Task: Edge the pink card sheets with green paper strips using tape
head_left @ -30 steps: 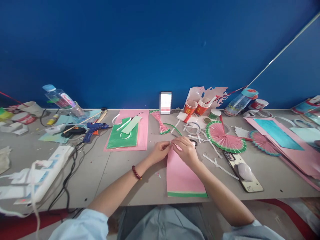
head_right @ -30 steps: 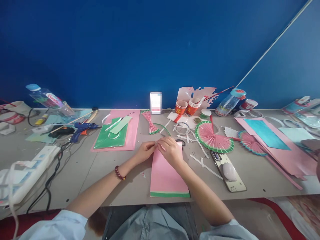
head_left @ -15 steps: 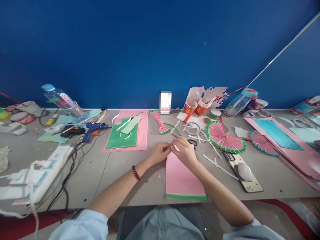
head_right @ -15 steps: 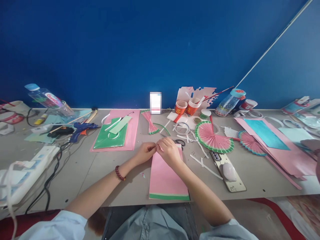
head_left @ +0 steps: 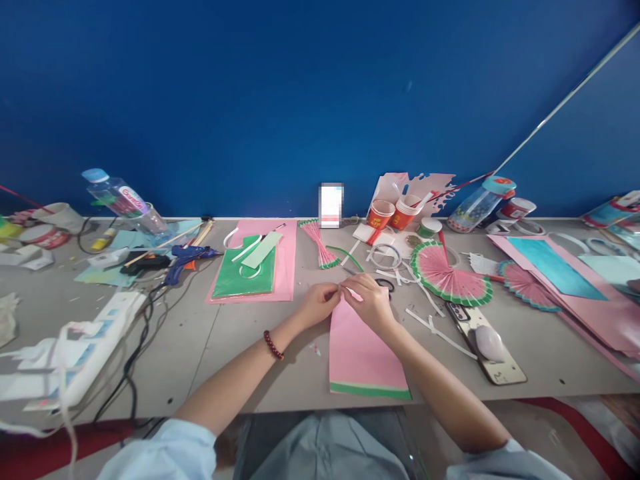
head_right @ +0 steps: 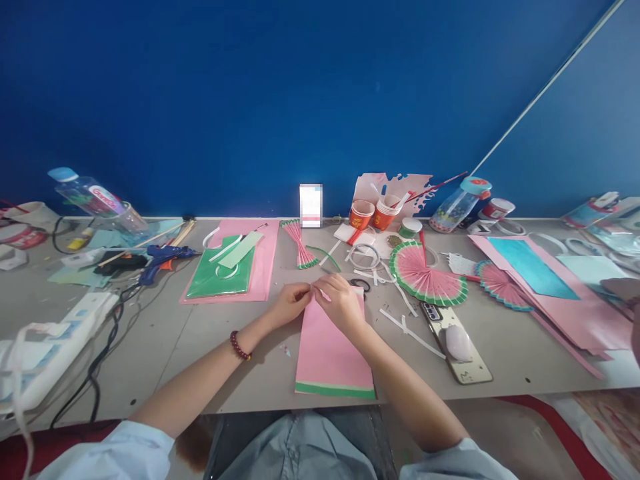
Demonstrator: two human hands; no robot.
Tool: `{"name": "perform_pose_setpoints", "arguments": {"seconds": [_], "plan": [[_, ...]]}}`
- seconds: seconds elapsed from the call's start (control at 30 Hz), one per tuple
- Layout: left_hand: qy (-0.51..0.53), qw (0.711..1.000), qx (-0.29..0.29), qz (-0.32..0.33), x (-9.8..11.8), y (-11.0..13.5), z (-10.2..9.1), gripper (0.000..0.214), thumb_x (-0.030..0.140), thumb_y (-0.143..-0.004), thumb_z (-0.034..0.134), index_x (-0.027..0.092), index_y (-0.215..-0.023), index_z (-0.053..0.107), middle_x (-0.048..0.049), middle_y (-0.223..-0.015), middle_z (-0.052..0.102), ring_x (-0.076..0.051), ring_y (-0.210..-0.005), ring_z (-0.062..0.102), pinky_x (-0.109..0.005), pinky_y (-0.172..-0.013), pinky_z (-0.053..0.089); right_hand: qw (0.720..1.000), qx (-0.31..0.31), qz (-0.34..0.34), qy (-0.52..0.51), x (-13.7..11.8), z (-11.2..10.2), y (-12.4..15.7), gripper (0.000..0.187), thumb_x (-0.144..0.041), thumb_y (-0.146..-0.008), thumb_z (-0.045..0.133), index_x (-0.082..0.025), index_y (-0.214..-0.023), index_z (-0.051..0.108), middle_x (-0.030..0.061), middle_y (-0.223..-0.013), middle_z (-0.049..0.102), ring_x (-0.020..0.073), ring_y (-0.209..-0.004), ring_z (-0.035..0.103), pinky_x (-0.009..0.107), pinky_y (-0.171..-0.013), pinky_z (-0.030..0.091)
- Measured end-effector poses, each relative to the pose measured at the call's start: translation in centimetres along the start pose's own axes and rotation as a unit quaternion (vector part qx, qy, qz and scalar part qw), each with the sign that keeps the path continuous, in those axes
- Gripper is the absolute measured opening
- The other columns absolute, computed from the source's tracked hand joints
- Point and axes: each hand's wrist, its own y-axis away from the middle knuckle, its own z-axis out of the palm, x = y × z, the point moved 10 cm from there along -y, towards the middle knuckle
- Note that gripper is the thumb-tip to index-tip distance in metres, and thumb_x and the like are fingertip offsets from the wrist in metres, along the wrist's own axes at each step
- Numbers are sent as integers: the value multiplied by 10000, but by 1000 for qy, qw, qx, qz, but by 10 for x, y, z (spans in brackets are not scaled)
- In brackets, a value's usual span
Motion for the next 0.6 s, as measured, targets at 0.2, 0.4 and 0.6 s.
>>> {"name": "perform_pose_setpoints", "arguments": {"seconds": [0.2,0.4,0.6], "plan": [[-58,998,-1,18,12,3,-1,285,260,-834,424,177,-562,433,27,-570,412,-113,-564,394,-241,-539,280,998,-17,-38,45,-8,6,1,189,-137,-850,477,-222,-829,644,55,-806,671,193,-785,598,345,-736,491],[-51,998,-24,9,15,3,2,301,272,-843,416,170,-561,446,21,-567,421,-110,-561,386,-248,-533,255,1000,-15,2,26,-2,6,2,151,-132,-823,489,-215,-790,611,55,-784,649,198,-788,583,337,-729,478],[62,997,-4,-42,-8,1,2,321,277,-781,448,173,-505,319,55,-524,244,-79,-521,277,-229,-500,204,978,73,183,-68,43,-17,7,75,-211,-785,526,-201,-760,596,27,-747,632,171,-719,581,293,-675,461]]}}
